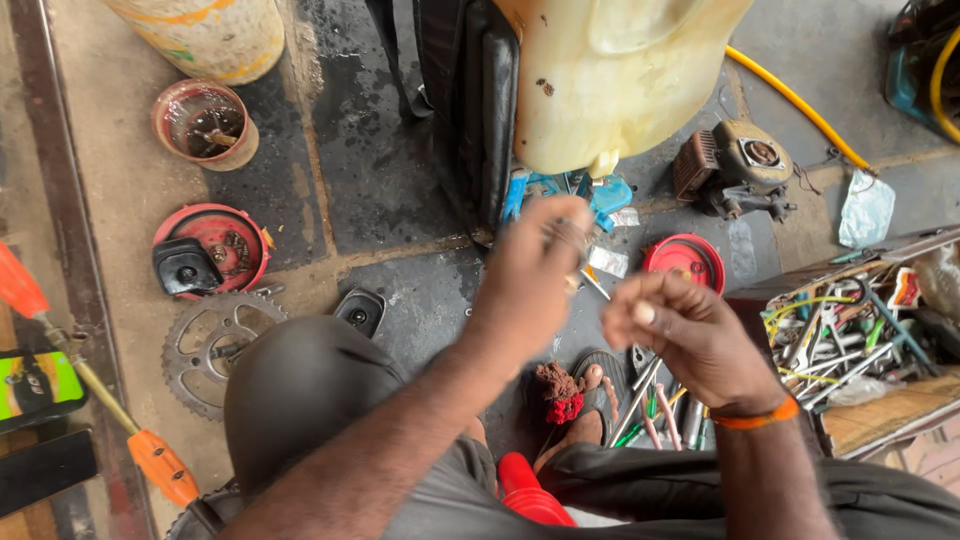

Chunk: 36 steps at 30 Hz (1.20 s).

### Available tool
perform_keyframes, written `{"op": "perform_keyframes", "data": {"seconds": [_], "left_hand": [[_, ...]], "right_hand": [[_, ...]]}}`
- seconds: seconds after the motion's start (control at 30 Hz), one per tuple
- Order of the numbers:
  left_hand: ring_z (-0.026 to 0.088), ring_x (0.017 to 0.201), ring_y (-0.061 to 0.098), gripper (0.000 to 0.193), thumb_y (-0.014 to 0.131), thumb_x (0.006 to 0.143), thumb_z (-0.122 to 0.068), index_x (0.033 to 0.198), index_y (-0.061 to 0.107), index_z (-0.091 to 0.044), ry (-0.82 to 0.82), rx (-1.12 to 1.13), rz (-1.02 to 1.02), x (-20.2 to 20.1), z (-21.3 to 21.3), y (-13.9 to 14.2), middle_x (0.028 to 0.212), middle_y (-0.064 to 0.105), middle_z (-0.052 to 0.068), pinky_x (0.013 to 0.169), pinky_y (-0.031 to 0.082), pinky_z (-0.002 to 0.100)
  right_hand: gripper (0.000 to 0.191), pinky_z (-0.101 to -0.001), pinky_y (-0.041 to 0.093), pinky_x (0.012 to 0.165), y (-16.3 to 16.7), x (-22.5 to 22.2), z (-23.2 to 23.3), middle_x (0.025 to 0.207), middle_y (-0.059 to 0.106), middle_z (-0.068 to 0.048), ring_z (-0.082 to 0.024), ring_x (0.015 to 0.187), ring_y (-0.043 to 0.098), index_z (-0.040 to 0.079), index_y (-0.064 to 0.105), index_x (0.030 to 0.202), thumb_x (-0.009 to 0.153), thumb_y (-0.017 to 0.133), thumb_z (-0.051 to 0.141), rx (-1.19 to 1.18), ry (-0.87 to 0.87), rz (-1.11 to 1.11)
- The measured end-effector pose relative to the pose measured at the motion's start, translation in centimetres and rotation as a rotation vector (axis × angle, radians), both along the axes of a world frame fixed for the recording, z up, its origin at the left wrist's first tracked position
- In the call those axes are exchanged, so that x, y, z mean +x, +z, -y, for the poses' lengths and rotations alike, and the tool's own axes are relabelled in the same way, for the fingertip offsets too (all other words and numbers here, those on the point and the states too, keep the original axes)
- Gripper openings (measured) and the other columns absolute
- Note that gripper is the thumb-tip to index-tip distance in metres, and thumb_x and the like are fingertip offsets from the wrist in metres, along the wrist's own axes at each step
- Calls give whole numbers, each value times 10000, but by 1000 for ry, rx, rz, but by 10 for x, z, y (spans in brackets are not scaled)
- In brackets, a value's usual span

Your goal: The person sits on the floor of a repair workshop working on a plastic-tank sprayer unit. They scrub a brass valve and fitting with a brush, apply paste from a small sachet to the parts, thread the fitting back into the sprayer body by hand, and handle a carburetor-like component while reassembling the assembly.

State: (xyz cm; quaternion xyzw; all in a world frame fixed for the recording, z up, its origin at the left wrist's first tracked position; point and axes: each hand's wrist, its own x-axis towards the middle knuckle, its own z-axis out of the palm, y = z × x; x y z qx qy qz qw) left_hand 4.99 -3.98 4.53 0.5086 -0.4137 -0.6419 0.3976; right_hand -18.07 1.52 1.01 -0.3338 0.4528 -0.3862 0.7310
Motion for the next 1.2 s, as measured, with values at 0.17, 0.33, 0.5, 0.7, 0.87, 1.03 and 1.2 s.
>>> {"op": "perform_keyframes", "data": {"seconds": [0.17,0.33,0.5,0.7,0.87,1.03,1.2], "left_hand": [[70,771,572,399,517,1014,-415,1181,643,-75,214,95,-122,13,16,10,984,681,-24,688,504,261],[55,814,555,397,523,1051,-393,1182,657,-43,185,18,-179,-1,16,9,933,643,19,727,483,242],[141,755,476,403,510,1046,-401,1158,660,-43,101,221,-134,4,21,3,833,531,34,682,432,328],[62,882,586,397,512,1053,-403,1175,657,-54,144,4,-184,3,17,4,953,666,-3,805,504,256],[71,757,548,408,542,981,-454,1125,667,-94,88,163,-127,-1,9,13,853,595,-24,649,506,292],[75,711,534,424,539,978,-480,1089,662,-90,-25,147,-95,-8,-5,24,793,532,-26,625,521,294],[84,710,545,439,561,969,-492,1066,658,-75,-129,151,19,-14,-18,19,794,541,-6,619,528,297]], "right_hand": [[296,-373,601,706,-137,21,2,903,793,-154,-245,780,744,-1,753,1073,919,700,246,158,482,-965],[328,-467,554,850,-210,73,-7,1042,741,-185,-390,984,697,82,752,1049,837,747,332,-98,565,-1406],[259,-472,552,869,-214,96,-4,1090,745,-172,-372,1042,698,103,749,1070,871,661,243,-183,605,-1441],[348,-434,558,899,-201,60,13,1134,734,-195,-356,1059,677,39,740,1180,846,709,129,-295,477,-868],[398,-352,593,939,-102,3,16,1147,716,-104,-216,1053,719,-29,620,1307,940,660,122,293,248,-257],[358,-371,611,912,10,-3,-16,1096,728,-158,-250,1011,746,-52,626,1295,969,597,94,305,-7,-180],[346,-371,610,862,53,-3,-54,1091,717,-166,-252,979,750,-53,614,1306,987,582,75,136,-144,-93]]}}
